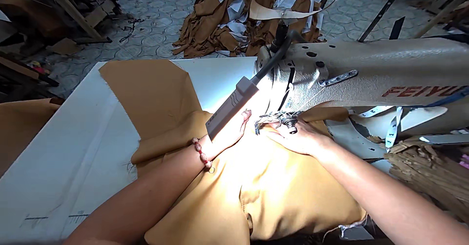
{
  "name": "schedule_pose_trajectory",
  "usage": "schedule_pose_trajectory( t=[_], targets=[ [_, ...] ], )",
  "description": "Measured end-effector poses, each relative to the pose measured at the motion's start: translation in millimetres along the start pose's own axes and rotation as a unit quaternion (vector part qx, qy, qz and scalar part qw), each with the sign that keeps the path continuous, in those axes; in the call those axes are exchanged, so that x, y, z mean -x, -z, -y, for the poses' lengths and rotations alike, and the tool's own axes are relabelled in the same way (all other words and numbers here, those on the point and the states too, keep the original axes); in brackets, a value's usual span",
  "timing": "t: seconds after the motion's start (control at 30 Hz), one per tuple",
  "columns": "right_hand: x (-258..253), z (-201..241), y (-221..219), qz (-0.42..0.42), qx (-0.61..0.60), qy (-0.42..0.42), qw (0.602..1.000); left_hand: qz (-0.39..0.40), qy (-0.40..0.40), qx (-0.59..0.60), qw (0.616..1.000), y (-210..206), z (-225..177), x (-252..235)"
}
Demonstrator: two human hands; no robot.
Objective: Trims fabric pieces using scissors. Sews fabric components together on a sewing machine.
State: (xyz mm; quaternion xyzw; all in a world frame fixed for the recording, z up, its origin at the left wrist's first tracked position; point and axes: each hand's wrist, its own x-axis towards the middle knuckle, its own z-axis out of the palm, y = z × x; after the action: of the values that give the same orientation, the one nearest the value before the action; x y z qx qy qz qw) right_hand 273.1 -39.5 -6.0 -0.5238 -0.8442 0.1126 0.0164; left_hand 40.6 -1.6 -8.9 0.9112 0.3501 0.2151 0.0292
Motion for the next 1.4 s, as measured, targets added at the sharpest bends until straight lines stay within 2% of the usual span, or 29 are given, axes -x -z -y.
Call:
schedule_pose_trajectory(
  t=[0.33, 0.5, 0.6, 0.67, 0.73, 0.8, 0.9, 0.97, 1.03, 1.4],
  targets=[
    [-2.7, -5.8, 1.2, -0.025, -0.011, 0.038, 0.999, -0.003, 0.001, -0.004, 1.0, -2.7, 1.9, -2.8],
    [-3.9, -6.2, 5.5, -0.011, -0.018, 0.041, 0.999, 0.025, 0.021, -0.01, 0.999, 1.3, -0.2, -3.9],
    [-6.4, -4.0, 8.8, 0.014, -0.009, 0.015, 1.0, 0.004, 0.013, -0.007, 1.0, -2.4, 3.5, -6.5],
    [-3.3, 7.8, 9.0, 0.004, 0.017, -0.042, 0.999, 0.017, 0.015, 0.01, 1.0, 2.5, 1.7, -5.0],
    [6.5, 32.3, 4.1, -0.055, 0.052, -0.093, 0.993, 0.029, 0.015, 0.011, 0.999, 11.1, -1.3, -2.4],
    [25.1, 54.5, -11.1, -0.164, 0.049, -0.049, 0.984, 0.036, 0.001, 0.002, 0.999, 22.4, -9.1, 3.3],
    [48.6, 65.8, -44.0, -0.217, 0.001, 0.021, 0.976, 0.056, -0.068, 0.035, 0.996, 29.0, -20.7, 23.5],
    [54.3, 58.2, -54.0, -0.213, -0.035, 0.042, 0.975, 0.081, -0.1, 0.073, 0.989, 21.6, -21.7, 42.3],
    [56.0, 49.8, -54.3, -0.202, -0.057, 0.054, 0.976, 0.103, -0.095, 0.099, 0.985, 13.3, -18.4, 57.3],
    [46.9, 42.6, -49.3, -0.195, -0.034, 0.067, 0.978, 0.073, -0.1, 0.089, 0.988, 1.5, -5.0, 63.6]
  ],
)
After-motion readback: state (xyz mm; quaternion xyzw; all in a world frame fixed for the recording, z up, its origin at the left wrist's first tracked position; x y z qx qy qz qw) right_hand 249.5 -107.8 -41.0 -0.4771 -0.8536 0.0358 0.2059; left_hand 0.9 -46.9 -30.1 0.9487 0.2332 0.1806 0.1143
